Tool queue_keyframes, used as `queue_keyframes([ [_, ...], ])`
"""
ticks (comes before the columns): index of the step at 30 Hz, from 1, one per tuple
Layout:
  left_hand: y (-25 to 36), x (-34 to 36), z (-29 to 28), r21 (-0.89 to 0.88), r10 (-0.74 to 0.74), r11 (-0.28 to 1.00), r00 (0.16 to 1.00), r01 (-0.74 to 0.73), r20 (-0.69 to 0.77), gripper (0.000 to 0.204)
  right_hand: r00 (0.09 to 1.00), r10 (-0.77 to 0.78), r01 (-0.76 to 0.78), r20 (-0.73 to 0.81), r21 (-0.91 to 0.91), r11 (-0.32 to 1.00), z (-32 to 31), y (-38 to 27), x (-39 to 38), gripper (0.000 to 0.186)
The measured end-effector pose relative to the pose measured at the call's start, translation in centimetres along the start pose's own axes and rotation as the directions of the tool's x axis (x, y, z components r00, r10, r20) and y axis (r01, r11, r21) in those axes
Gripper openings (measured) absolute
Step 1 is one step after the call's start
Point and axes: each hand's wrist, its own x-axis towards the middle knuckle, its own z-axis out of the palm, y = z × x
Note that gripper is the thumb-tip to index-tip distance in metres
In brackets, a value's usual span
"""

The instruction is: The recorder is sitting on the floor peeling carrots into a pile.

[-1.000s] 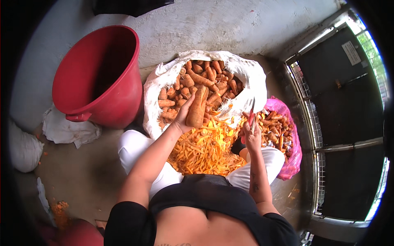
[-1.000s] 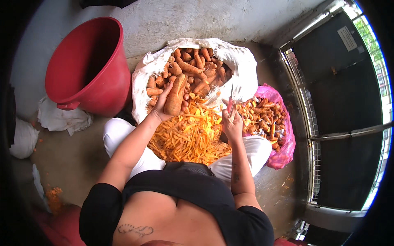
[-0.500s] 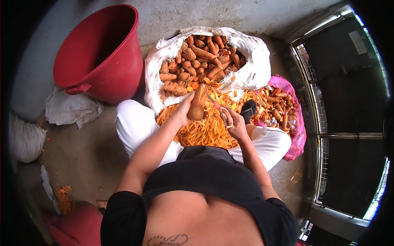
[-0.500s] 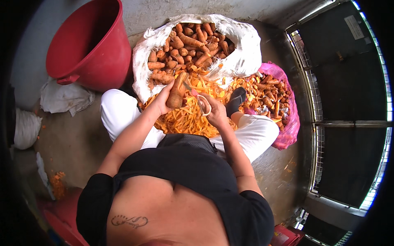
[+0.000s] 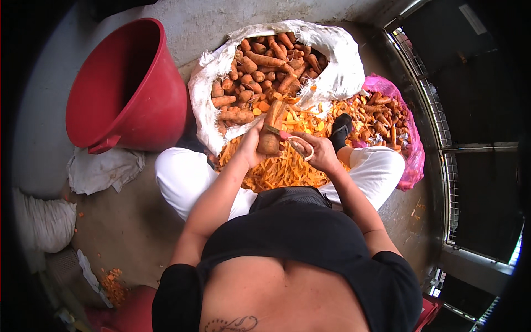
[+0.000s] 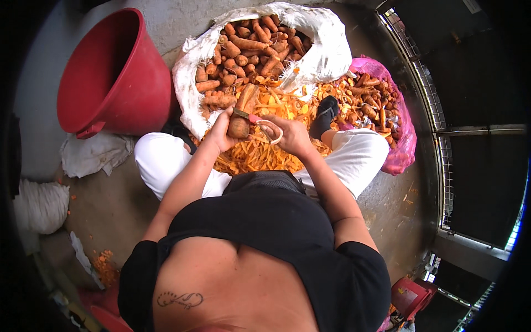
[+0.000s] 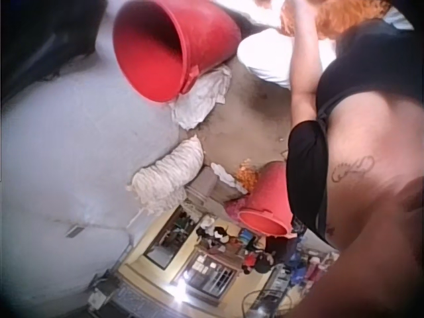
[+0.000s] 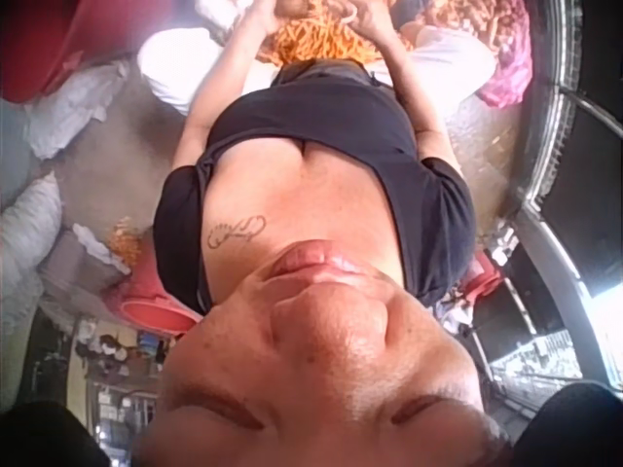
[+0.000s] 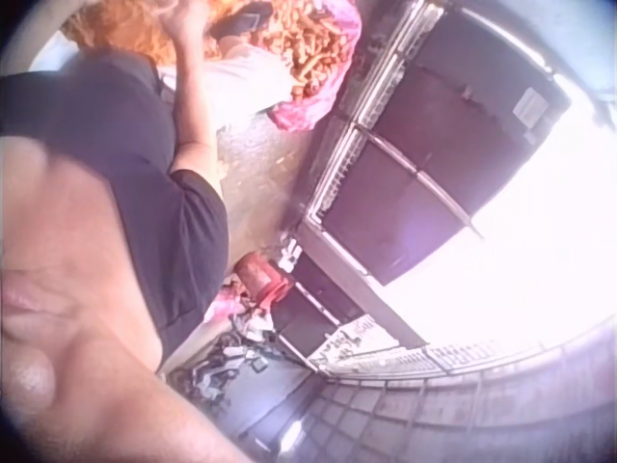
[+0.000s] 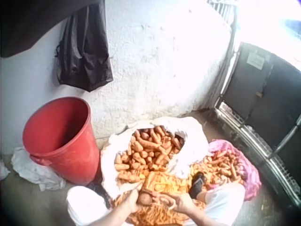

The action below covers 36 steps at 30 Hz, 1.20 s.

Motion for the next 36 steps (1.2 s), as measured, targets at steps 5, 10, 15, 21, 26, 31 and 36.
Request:
queue_keyframes([
  [5, 0.2, 0.3, -0.3, 0.033, 0.069, 0.997, 0.997, -0.068, -0.039, 0.043, 0.996, -0.076, 0.077, -0.044, 0.014, 0.997, 0.4, 0.2, 0.3, 0.028],
  [10, 0.2, 0.5, -0.6, 0.054, 0.128, 0.99, 0.992, -0.127, -0.009, 0.044, 0.999, -0.035, 0.035, 0.024, 0.011, 0.999, 0.4, -0.1, 0.3, 0.028],
  [15, -0.1, 0.4, -0.9, 0.106, 0.075, 0.991, 0.997, -0.075, 0.008, 0.046, 0.999, -0.044, 0.044, 0.001, -0.086, 0.995, 0.2, -0.1, 0.2, 0.028],
  [21, -0.4, 0.0, -0.6, 0.175, 0.048, 0.984, 0.998, -0.041, -0.032, 0.047, 0.999, -0.043, 0.039, -0.029, -0.146, 0.989, 0.2, 0.2, 0.3, 0.029],
  [26, -0.4, -0.7, 0.2, 0.206, 0.014, 0.979, 0.998, 0.0, -0.066, 0.046, 0.988, -0.037, 0.016, -0.152, -0.137, 0.99, 1.5, 3.8, 0.9, 0.034],
  [31, -1.9, -1.5, 0.2, 0.205, 0.004, 0.978, 0.995, -0.026, 0.104, 0.043, 0.87, 0.467, -0.484, -0.157, -0.094, 0.87, -1.0, 11.5, 1.2, 0.042],
  [36, -0.9, -0.4, -1.0, 0.418, 0.181, 0.9, 0.979, -0.124, -0.098, 0.048, 0.796, 0.588, -0.587, 0.144, 0.418, 0.693, -1.9, 12.9, 1.3, 0.045],
])
